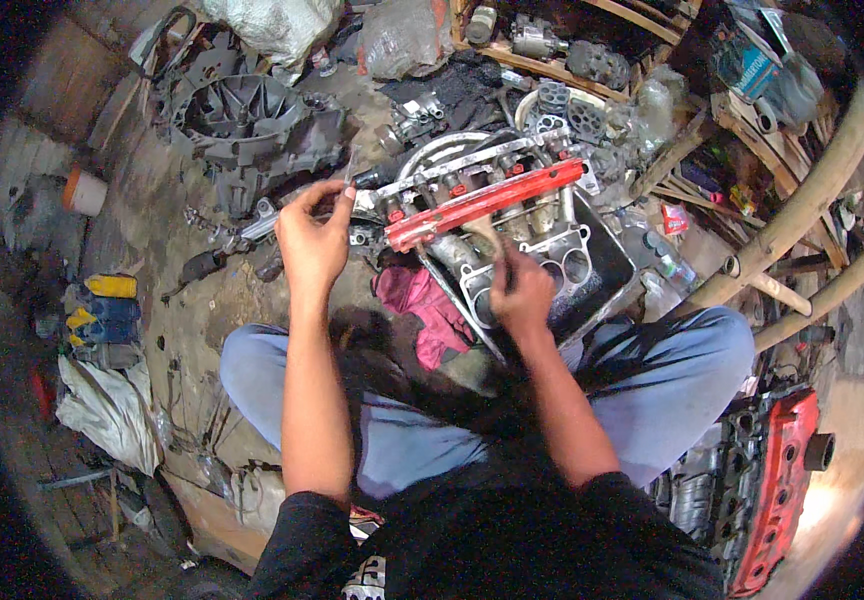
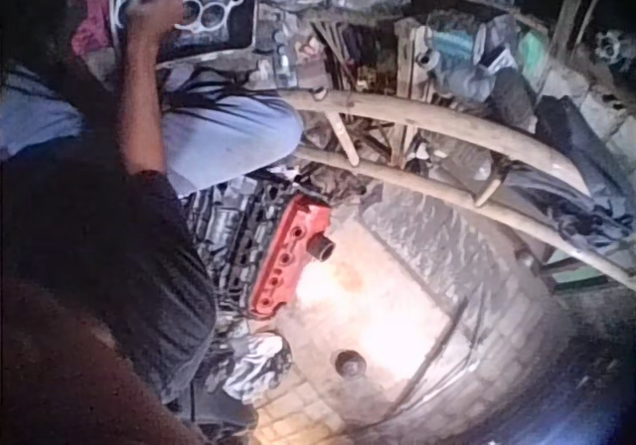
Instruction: The person sits on the floor and uses a red pipe wrench to tighten bolts on a red metal manifold attached to a silver engine block. They repeatedly adjust the wrench and reposition their hands to secure the manifold.
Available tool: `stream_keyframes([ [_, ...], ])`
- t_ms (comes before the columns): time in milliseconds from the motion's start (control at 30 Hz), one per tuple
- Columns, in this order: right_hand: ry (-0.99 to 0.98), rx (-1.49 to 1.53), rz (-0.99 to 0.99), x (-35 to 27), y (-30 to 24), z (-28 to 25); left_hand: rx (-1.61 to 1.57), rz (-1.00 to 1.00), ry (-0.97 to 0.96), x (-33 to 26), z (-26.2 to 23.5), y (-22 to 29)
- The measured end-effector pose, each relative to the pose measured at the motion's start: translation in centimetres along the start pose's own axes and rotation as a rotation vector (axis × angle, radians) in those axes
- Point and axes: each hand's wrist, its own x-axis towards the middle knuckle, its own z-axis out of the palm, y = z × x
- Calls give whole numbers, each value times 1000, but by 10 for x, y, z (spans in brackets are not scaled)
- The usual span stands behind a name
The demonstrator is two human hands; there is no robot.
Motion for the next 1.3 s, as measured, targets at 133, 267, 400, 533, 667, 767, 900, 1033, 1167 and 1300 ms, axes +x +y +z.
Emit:
stream_keyframes([
  [133,136,-127,253,23,0,-13,-4,24,-1,-1,0,3],
  [267,22,24,-93,2,3,-3,-4,20,-22,-1,8,8],
  [400,139,-33,122,23,7,-7,-26,-3,-38,-1,12,3],
  [533,61,-10,-14,8,20,0,-23,55,-38,-5,19,5],
  [667,61,-112,237,34,-10,-12,-18,11,-60,-3,17,-2],
  [767,-13,-51,152,24,-6,-6,2,-10,-80,-5,17,3],
  [900,-72,-106,223,35,-12,-24,-10,26,-44,-5,15,-1],
  [1033,-136,-106,185,27,1,-31,-15,1,-67,-6,14,2],
  [1167,-161,-251,207,45,-3,-92,-18,5,-42,-6,7,-3],
  [1300,-281,-350,122,72,-7,-151,-25,70,-22,-8,9,-5],
])
